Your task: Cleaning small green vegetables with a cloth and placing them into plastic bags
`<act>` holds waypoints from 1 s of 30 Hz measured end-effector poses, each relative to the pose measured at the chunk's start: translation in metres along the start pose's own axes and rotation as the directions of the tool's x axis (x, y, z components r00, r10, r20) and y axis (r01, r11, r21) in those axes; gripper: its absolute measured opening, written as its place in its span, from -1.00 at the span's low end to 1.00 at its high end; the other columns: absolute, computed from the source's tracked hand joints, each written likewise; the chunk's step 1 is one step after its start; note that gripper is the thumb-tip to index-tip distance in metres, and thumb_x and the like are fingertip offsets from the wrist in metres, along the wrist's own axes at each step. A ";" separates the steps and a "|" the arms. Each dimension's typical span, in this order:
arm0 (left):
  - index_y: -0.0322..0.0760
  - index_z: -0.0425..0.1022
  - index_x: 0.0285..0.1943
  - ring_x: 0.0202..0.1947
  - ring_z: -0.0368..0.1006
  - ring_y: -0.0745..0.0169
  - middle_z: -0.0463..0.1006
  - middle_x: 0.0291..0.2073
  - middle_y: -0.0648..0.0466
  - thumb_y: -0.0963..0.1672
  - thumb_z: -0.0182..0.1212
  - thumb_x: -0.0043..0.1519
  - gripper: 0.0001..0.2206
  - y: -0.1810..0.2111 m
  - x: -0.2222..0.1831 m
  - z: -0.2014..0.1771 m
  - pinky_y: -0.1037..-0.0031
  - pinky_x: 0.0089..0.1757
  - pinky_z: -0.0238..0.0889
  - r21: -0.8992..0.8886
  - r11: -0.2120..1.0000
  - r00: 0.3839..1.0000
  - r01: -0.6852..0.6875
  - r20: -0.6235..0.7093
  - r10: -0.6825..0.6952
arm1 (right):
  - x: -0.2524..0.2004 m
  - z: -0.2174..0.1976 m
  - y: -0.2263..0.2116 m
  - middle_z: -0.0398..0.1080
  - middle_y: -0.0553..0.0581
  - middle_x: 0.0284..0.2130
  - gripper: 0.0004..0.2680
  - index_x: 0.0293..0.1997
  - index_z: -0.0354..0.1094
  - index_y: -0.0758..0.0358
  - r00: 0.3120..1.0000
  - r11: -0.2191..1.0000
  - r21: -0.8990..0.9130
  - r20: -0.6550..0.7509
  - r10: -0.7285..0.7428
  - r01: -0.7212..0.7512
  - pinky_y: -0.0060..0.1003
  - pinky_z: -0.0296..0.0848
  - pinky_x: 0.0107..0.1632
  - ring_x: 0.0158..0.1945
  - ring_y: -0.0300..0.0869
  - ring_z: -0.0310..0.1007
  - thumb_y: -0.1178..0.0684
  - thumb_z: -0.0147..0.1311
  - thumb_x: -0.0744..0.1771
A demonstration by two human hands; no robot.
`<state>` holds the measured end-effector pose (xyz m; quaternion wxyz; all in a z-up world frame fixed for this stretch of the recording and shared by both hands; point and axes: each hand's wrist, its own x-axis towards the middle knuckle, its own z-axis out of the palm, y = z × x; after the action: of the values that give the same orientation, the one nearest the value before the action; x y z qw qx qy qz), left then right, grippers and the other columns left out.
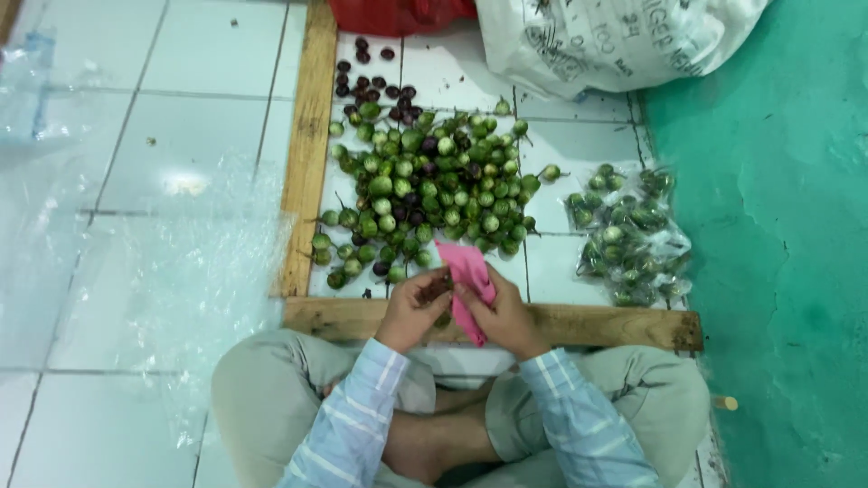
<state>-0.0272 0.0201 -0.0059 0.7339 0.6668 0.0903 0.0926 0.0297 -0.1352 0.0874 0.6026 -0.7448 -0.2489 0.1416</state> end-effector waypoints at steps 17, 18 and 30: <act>-0.38 0.56 0.22 0.10 0.47 0.21 0.60 0.06 -0.07 -0.23 0.29 0.28 -0.69 -0.013 -0.002 0.018 0.29 0.09 0.38 -0.205 0.977 0.989 -0.061 -0.144 0.031 | -0.002 -0.005 0.046 0.50 0.35 -0.18 -0.71 0.01 0.44 0.33 0.991 0.988 0.106 -0.059 0.123 -0.116 0.10 0.36 0.11 -0.04 0.03 0.44 -0.03 -0.23 0.42; -0.31 0.56 0.25 0.09 0.48 0.29 0.59 0.07 0.02 -0.24 0.27 0.29 -0.67 -0.004 0.000 0.016 0.34 0.10 0.38 -0.156 0.980 0.986 -0.124 -0.127 0.104 | 0.000 -0.004 0.033 0.48 0.34 -0.05 -0.53 0.06 0.41 0.36 0.984 0.954 0.250 -0.023 0.174 -0.163 0.14 0.31 0.22 0.02 0.01 0.36 -0.21 -0.49 0.48; -0.37 0.63 -0.02 -0.23 0.60 0.32 0.69 -0.29 -0.06 -0.29 0.46 0.12 -0.75 -0.030 -0.004 0.018 0.39 -0.20 0.53 -0.244 0.969 0.998 -0.042 -0.056 0.029 | 0.001 -0.011 0.052 0.43 0.13 -0.64 -0.75 -0.20 0.51 0.22 0.984 0.982 -0.067 -0.029 0.176 -0.178 -0.24 0.42 -0.30 -0.45 -0.18 0.43 -0.07 -0.08 0.45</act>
<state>-0.0261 -0.0009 -0.0338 0.8063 0.5698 0.0855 0.1334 0.0470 -0.1515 0.0403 0.5643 -0.7860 -0.1796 0.1774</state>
